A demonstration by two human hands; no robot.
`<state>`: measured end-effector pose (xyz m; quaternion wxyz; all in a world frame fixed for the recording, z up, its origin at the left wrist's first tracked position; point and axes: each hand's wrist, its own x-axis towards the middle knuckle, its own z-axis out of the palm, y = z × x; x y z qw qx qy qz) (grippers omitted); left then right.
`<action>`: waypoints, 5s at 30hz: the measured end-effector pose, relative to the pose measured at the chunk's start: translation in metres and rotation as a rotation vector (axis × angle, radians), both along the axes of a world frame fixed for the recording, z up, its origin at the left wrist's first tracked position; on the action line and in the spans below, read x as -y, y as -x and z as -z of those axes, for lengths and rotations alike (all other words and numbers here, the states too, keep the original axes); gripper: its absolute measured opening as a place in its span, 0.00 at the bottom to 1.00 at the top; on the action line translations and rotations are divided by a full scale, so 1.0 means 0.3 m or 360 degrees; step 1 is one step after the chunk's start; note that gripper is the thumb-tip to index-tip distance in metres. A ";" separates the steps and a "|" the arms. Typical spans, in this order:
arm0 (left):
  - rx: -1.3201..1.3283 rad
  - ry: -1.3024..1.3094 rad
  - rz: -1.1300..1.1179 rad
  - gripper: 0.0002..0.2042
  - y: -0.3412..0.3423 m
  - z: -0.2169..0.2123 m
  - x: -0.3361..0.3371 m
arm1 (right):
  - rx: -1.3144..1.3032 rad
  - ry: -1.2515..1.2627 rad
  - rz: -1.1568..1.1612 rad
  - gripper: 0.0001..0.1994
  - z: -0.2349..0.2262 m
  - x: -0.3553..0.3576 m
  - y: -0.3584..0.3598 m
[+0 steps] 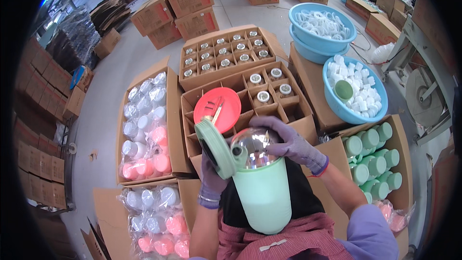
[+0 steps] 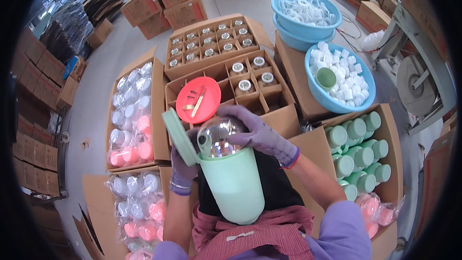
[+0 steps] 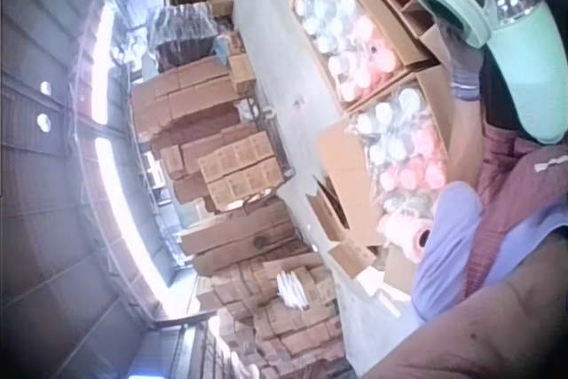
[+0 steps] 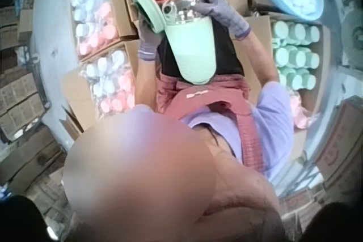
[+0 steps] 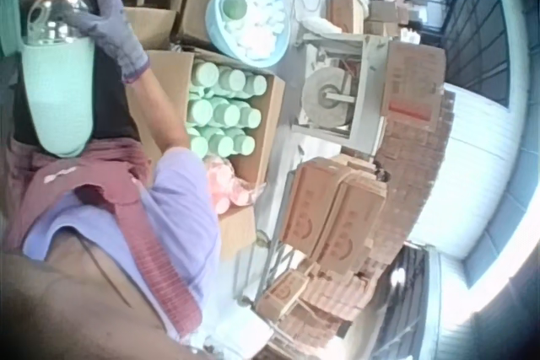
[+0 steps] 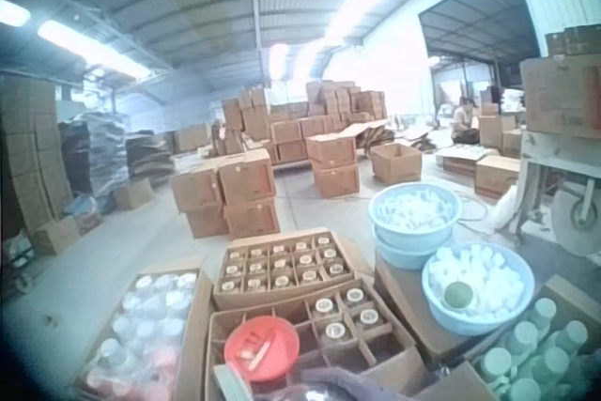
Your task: The person assembles thermos flasks by inserting stainless steel liners into colored outer shells, screwing on lids, and placing the completed units into plastic bags. The person handles pink, white, and green flasks, using a red tray to hold small parts and a cardboard box to organize components.
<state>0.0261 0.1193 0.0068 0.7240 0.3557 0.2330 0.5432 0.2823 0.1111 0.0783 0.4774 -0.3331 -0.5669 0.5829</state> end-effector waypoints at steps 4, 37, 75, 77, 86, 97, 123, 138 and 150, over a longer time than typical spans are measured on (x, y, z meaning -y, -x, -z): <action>-0.1003 -0.0392 -0.0438 0.30 0.043 0.010 0.108 | 0.0342 0.0241 -0.0400 0.20 0.015 -0.012 0.018; -0.0751 -0.0453 0.0490 0.18 -0.185 0.013 0.121 | 0.0976 -0.1222 -0.0174 0.25 -0.234 0.378 -0.059; -0.1495 -0.1237 -0.0229 0.15 -0.264 -0.229 0.347 | -0.0092 0.0491 0.0278 0.22 -0.025 0.407 -0.327; -0.1344 -0.0906 -0.0192 0.14 -0.252 -0.196 0.354 | 0.0176 0.0486 0.0419 0.22 -0.053 0.385 -0.297; -0.1739 -0.0617 -0.0059 0.31 -0.105 -0.126 0.367 | 0.1232 -0.0488 -0.0059 0.13 -0.065 0.342 -0.325; -0.2179 -0.0515 0.1544 0.33 -0.101 -0.385 0.217 | 0.1718 -0.0925 -0.0446 0.16 -0.106 0.324 -0.203; 0.0826 0.0696 0.0397 0.12 -0.126 -0.089 0.085 | 0.1262 -0.0903 0.0916 0.35 -0.055 0.159 -0.276; 0.0688 0.0711 0.0047 0.09 -0.214 -0.050 0.111 | 0.0099 0.0081 0.0749 0.31 0.027 0.040 -0.179; 0.0746 0.0671 0.0119 0.11 -0.161 -0.001 0.070 | 0.2176 0.0279 0.1117 0.26 0.235 -0.115 -1.005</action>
